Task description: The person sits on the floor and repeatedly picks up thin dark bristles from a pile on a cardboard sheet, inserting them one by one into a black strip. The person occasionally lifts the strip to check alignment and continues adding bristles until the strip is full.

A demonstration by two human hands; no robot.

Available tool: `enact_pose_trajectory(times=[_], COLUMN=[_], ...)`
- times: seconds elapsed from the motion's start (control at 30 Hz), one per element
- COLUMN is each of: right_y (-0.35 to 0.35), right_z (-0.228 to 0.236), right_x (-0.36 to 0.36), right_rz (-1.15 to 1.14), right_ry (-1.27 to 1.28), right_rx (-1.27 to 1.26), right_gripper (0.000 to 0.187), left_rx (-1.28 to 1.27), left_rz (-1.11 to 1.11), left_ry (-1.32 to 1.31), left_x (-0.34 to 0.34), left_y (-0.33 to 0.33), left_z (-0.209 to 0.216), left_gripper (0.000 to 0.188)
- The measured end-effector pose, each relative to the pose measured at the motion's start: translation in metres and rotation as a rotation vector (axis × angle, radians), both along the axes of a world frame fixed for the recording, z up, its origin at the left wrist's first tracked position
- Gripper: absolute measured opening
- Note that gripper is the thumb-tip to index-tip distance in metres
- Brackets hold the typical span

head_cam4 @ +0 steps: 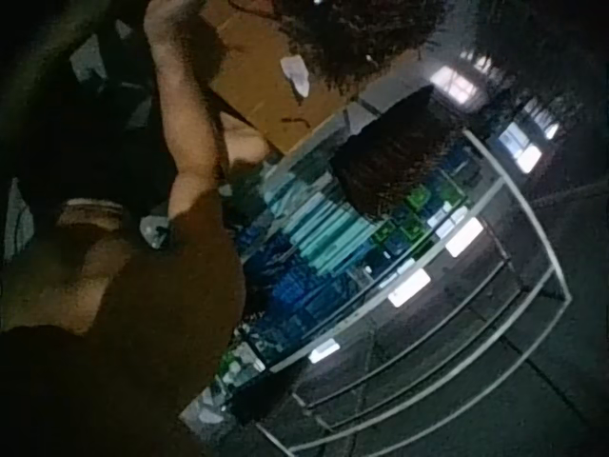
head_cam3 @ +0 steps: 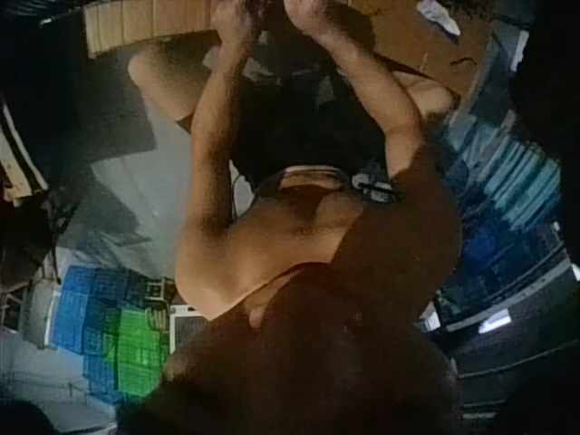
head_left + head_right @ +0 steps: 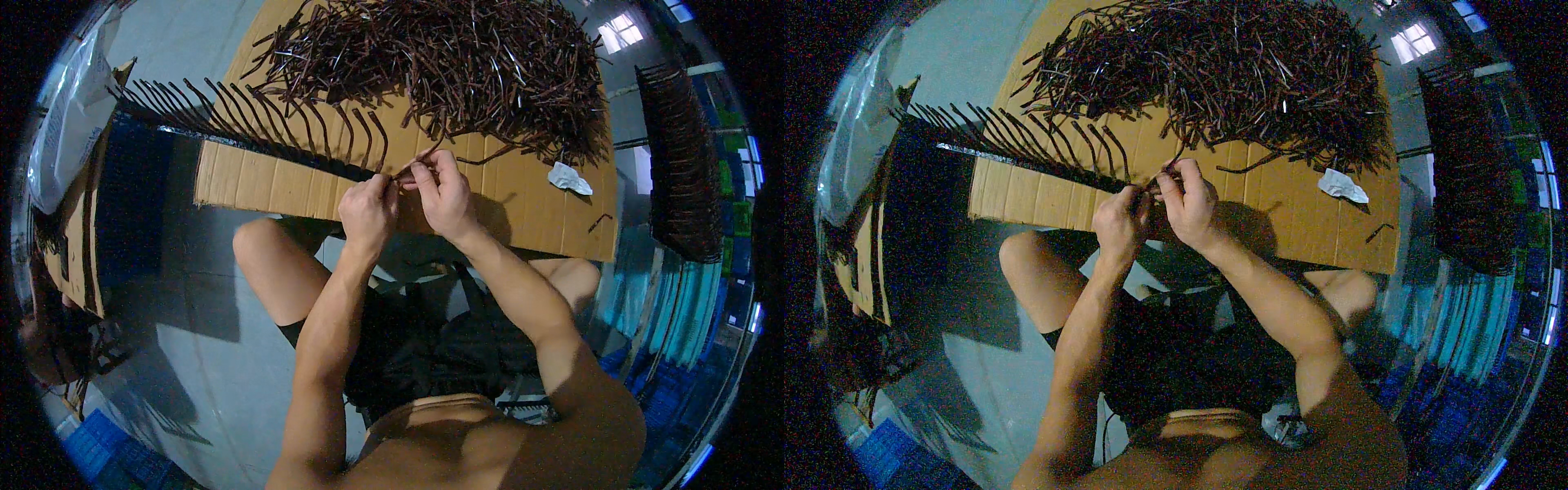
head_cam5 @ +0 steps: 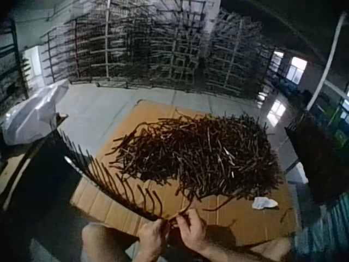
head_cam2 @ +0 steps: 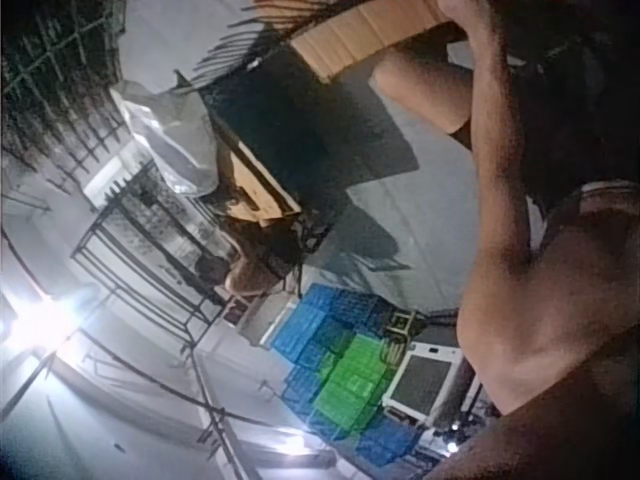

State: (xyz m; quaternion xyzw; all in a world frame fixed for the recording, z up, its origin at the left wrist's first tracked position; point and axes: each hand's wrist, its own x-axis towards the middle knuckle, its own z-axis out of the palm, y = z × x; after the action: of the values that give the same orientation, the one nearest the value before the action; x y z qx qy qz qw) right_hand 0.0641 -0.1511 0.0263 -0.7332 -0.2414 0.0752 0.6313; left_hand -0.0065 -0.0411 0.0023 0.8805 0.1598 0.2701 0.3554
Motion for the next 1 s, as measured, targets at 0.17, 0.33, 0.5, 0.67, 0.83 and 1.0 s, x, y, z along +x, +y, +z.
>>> enact_pose_trajectory(times=[0.17,0.33,0.5,0.67,0.83,1.0], right_y=[0.003,0.006,0.007,0.009,0.006,0.000], right_z=[-0.004,-0.006,-0.005,0.019,0.013,0.012], right_x=[-0.006,-0.007,-0.010,-0.010,-0.009,-0.003], right_rz=[-0.023,-0.044,-0.087,-0.001,0.006,0.054], right_ry=[0.064,0.090,-0.075,-0.442,-0.428,-0.275], right_rx=[0.089,0.130,-0.042,-0.415,-0.314,-0.288], right_gripper=[0.014,0.013,0.013,0.013,0.012,0.022], left_rx=[-0.030,0.016,0.005,-0.016,-0.033,-0.010], left_rz=[-0.019,-0.016,-0.017,-0.034,0.021,0.062], left_ry=[-0.007,-0.011,0.026,0.008,0.074,0.139], left_x=[0.001,0.001,-0.001,-0.004,-0.002,-0.003], left_y=[0.001,0.002,0.002,0.002,-0.001,-0.003], left_z=[0.000,-0.001,-0.004,-0.004,-0.006,0.003], left_gripper=[0.013,0.016,0.012,0.015,0.017,0.017])
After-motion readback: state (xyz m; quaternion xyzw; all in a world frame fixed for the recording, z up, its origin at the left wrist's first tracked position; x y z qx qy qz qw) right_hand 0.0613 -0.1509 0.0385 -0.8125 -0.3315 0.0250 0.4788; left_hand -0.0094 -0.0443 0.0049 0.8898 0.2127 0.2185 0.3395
